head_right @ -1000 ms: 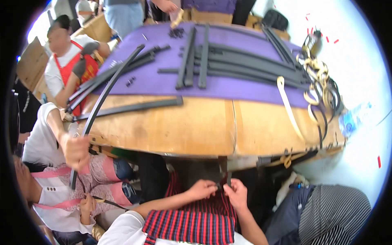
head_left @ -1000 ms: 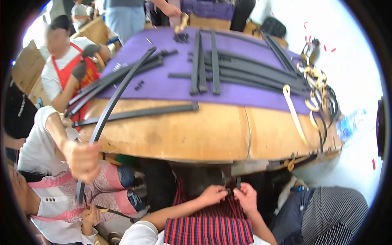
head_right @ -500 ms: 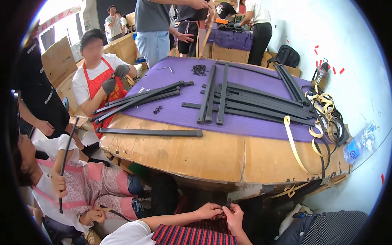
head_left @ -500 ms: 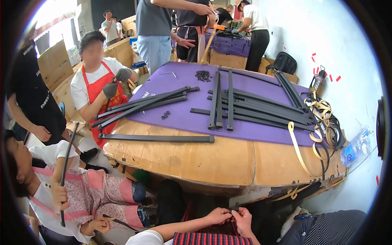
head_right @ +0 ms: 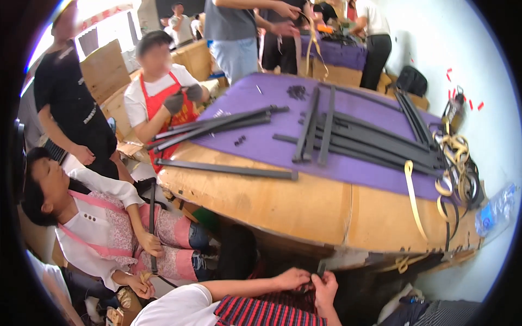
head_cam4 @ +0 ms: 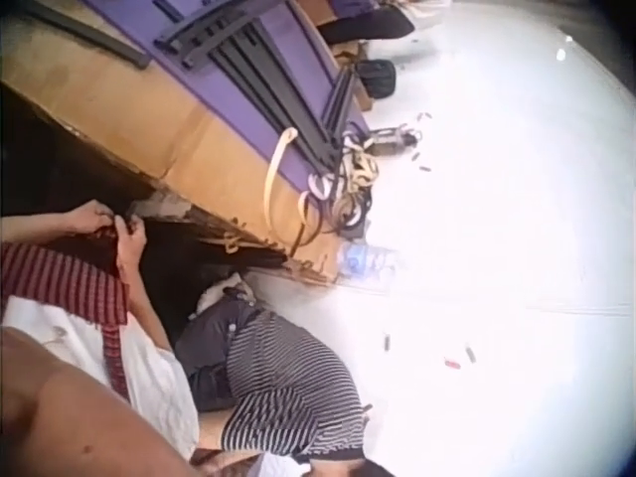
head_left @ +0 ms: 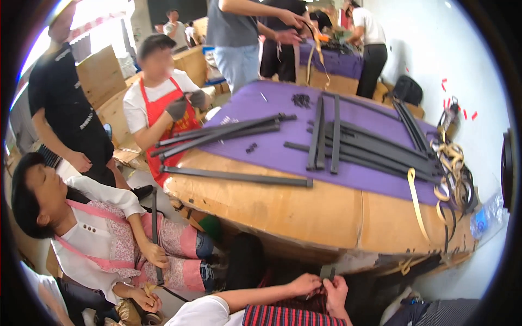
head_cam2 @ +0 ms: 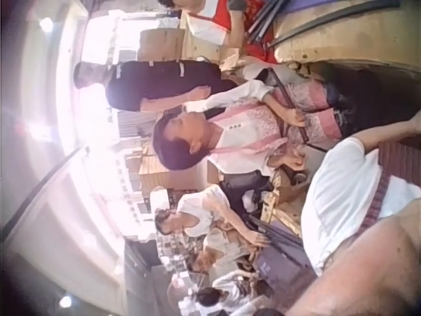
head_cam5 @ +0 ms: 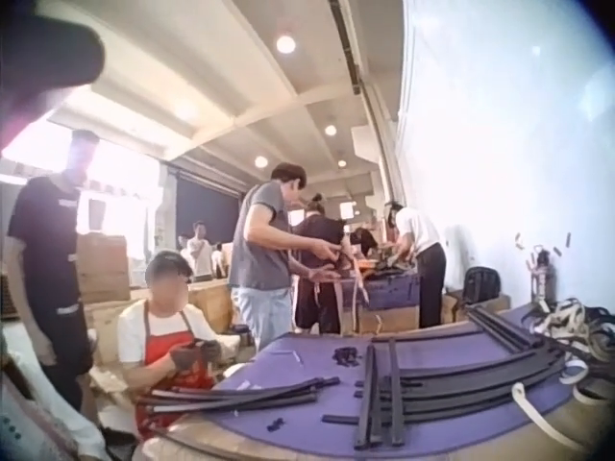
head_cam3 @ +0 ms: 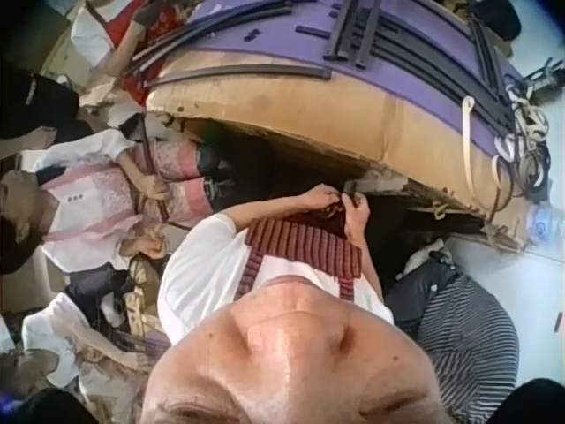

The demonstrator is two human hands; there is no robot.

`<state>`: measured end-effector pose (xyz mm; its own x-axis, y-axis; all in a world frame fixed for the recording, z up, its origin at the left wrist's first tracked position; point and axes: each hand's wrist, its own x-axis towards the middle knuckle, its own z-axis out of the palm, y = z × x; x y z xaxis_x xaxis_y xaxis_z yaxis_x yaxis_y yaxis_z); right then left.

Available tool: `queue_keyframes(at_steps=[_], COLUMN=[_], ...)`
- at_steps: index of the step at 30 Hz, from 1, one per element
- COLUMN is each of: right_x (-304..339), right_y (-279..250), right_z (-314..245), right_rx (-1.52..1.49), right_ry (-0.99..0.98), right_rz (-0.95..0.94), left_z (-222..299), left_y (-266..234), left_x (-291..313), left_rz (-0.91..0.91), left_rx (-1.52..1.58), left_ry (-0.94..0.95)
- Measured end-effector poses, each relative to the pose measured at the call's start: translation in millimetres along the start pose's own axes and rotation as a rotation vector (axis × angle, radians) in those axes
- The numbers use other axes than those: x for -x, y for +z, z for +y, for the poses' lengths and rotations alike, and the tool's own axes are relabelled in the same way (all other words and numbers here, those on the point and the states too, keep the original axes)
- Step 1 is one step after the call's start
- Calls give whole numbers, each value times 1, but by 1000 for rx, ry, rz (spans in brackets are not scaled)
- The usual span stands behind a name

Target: Assembling small black plastic parts and frame components by hand at a shared workbench.

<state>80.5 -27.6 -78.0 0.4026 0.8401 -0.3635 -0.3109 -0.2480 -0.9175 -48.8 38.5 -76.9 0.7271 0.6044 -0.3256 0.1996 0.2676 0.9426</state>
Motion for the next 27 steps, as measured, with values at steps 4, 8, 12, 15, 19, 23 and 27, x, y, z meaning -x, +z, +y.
queue_keyframes(at_steps=[4,8,12,15,19,23,27], right_x=[-9,-18,-19,-14,-8,-2,-2], right_y=[14,17,6,1,-2,3,5], right_z=[-16,-14,-13,-16,-15,-22,-26], right_rx=[103,-8,-68,-230,-168,-118,-106], right_ry=[-31,-11,44,75,49,49,40], right_rz=[-51,-67,-45,-93,-117,-124,-133], left_z=[14,17,22,20,15,15,20], left_y=[-18,-22,-21,-17,-16,-15,-13], left_x=[-4,-5,-9,-9,-5,-2,-1], left_rz=[-16,78,42,55,31,43,48], left_rx=[-49,97,149,202,247,245,223], left_ry=[38,-151,-201,-230,-209,-219,-217])
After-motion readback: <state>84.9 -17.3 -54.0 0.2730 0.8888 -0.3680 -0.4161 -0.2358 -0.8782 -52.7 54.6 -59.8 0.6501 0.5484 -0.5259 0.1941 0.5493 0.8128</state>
